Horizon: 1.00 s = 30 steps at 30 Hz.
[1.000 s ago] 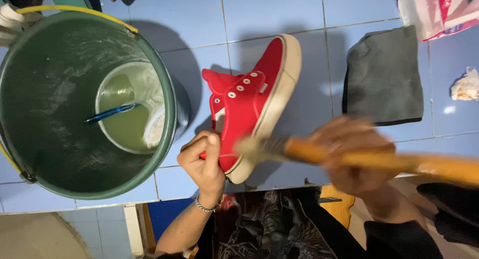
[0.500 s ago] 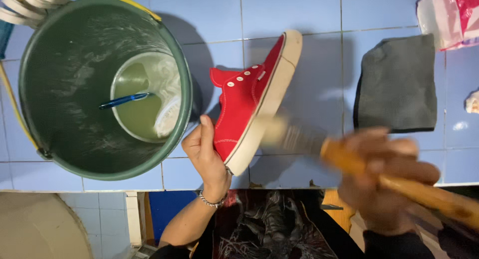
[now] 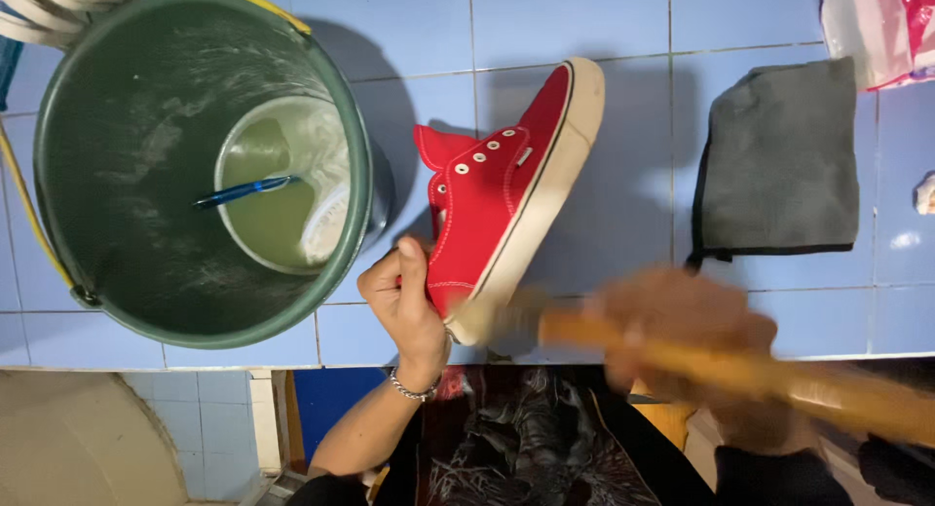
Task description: The person cleans a red shoe by brushing its white rubber sole and the canvas upper with a large brush and then a small blue brush dipped in a bucket of soapy water.
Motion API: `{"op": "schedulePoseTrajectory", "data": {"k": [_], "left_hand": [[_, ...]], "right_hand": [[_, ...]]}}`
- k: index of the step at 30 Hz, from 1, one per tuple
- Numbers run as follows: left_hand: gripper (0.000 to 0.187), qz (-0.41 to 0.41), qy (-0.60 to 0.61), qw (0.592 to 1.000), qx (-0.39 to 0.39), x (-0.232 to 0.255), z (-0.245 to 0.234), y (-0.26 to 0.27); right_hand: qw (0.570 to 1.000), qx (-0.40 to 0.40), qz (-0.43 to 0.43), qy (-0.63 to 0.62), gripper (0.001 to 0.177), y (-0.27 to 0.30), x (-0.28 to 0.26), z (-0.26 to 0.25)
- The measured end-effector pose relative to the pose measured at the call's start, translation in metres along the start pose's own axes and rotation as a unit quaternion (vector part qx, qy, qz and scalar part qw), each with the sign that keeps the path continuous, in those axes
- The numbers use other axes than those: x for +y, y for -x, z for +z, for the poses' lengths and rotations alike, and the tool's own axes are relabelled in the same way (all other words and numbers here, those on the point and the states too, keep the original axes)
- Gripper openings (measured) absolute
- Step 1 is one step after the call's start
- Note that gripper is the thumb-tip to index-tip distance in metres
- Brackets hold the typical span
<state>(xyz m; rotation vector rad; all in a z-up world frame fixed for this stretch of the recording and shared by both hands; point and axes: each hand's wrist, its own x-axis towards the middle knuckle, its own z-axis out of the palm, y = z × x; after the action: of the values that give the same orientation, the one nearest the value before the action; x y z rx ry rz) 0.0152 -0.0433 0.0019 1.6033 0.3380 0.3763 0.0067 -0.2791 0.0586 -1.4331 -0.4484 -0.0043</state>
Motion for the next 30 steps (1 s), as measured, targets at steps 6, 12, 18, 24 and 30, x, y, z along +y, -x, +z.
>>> {"op": "schedulePoseTrajectory", "data": {"k": [6,12,18,24,30], "left_hand": [[0.057,0.025,-0.043,0.998,-0.028,0.000,-0.013,-0.002],[0.059,0.177,0.038,0.971,-0.155,-0.005,-0.017,-0.002],[0.054,0.305,0.052,0.921,-0.235,-0.007,-0.020,-0.010],[0.043,0.432,-0.093,0.830,-0.340,0.006,-0.029,-0.013],[0.035,0.306,-0.256,0.810,-0.429,0.038,-0.025,-0.011]], "right_hand": [[0.920,0.284,-0.112,0.245,0.038,-0.024,0.037,-0.039],[0.956,0.191,0.034,0.218,0.008,-0.022,0.046,-0.070],[0.885,0.221,-0.215,0.349,0.016,-0.046,0.045,-0.067],[0.967,0.070,-0.106,0.223,0.014,-0.014,0.044,-0.065],[0.881,0.141,0.024,0.451,0.021,-0.015,0.029,-0.069]]}}
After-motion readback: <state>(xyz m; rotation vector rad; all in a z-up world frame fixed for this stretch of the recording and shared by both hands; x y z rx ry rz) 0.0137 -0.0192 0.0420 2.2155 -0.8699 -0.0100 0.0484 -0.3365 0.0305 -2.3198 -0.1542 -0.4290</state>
